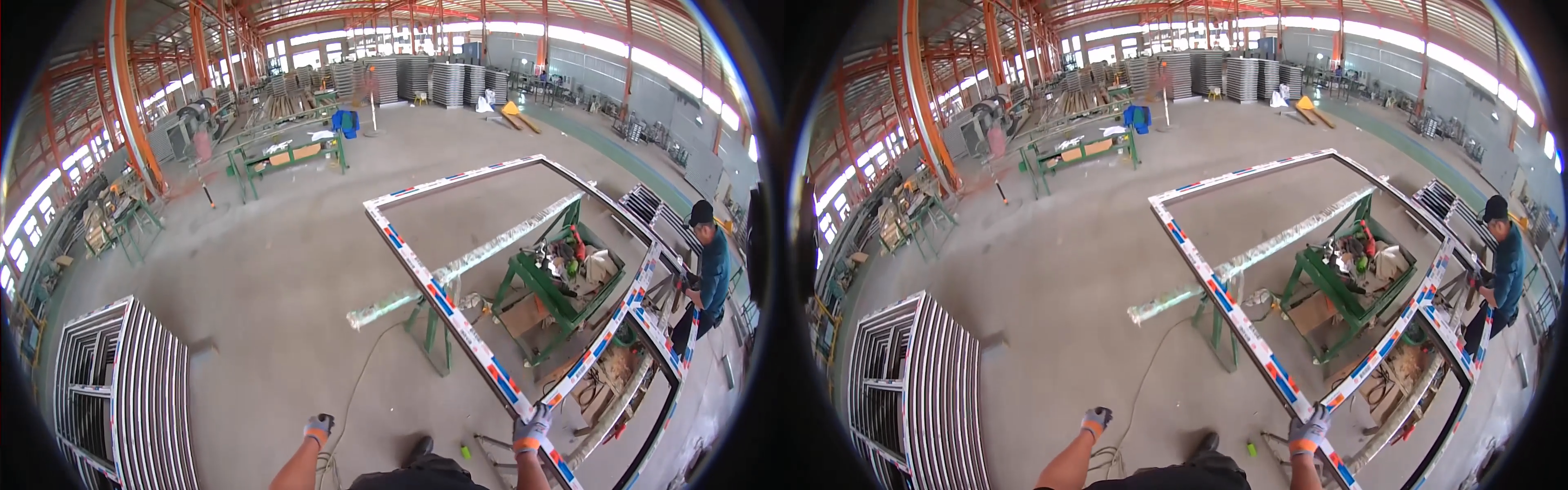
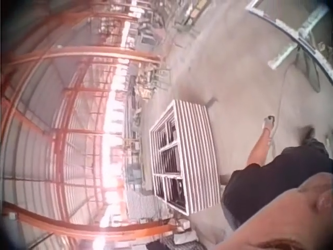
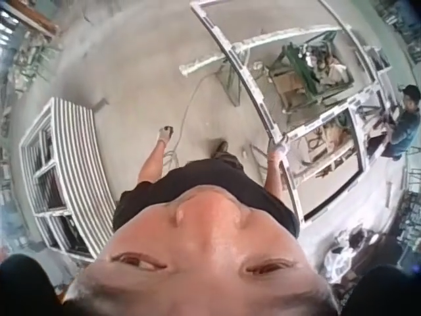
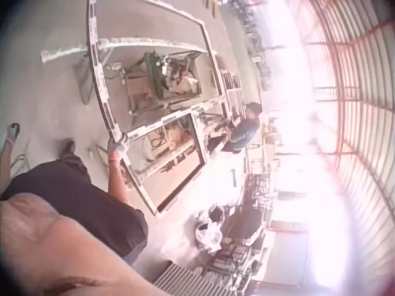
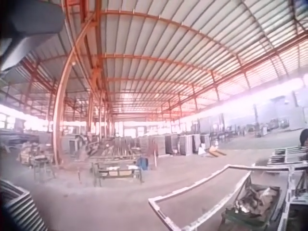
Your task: Assembling and securing components of a large metal window frame using a mallet and power drill.
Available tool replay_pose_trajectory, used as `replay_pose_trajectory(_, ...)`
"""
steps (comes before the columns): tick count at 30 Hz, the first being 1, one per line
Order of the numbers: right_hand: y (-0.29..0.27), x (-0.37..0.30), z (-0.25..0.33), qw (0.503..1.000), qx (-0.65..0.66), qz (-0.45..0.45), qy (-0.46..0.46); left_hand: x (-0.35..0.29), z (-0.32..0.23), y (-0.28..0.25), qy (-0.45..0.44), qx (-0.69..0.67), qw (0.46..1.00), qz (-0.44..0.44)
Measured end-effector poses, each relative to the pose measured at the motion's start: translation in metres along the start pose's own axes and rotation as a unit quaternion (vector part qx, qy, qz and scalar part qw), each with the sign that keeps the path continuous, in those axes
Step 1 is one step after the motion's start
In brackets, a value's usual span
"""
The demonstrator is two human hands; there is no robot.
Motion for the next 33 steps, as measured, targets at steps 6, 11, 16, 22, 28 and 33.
replay_pose_trajectory(6, 0.144, 0.092, 0.094, 0.952, -0.033, 0.300, -0.051, 0.092, -0.014, 0.059, 0.110, 0.108, 0.987, 0.035)
replay_pose_trajectory(11, 0.166, 0.110, 0.068, 0.949, -0.114, 0.289, 0.056, 0.138, -0.173, 0.107, 0.141, 0.032, 0.981, 0.132)
replay_pose_trajectory(16, 0.188, 0.118, 0.085, 0.943, -0.137, 0.304, 0.016, 0.243, -0.269, 0.139, 0.237, 0.029, 0.955, 0.174)
replay_pose_trajectory(22, 0.160, 0.108, 0.082, 0.952, -0.158, 0.255, 0.064, 0.220, -0.489, 0.239, 0.523, 0.269, 0.798, 0.131)
replay_pose_trajectory(28, 0.166, 0.116, 0.092, 0.951, -0.163, 0.249, 0.082, 0.259, -0.520, 0.345, 0.554, 0.378, 0.716, 0.195)
replay_pose_trajectory(33, 0.174, 0.113, 0.078, 0.955, -0.156, 0.242, 0.073, 0.241, -0.521, 0.362, 0.534, 0.402, 0.713, 0.211)
Point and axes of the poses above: each hand's wrist, its own x-axis towards the middle knuckle, its own y-axis out of the palm, z = x × y, the point moved 10 cm from there along x, towards the middle knuckle, and after that the axes turned 3 degrees about z, right-handed, at the moved point
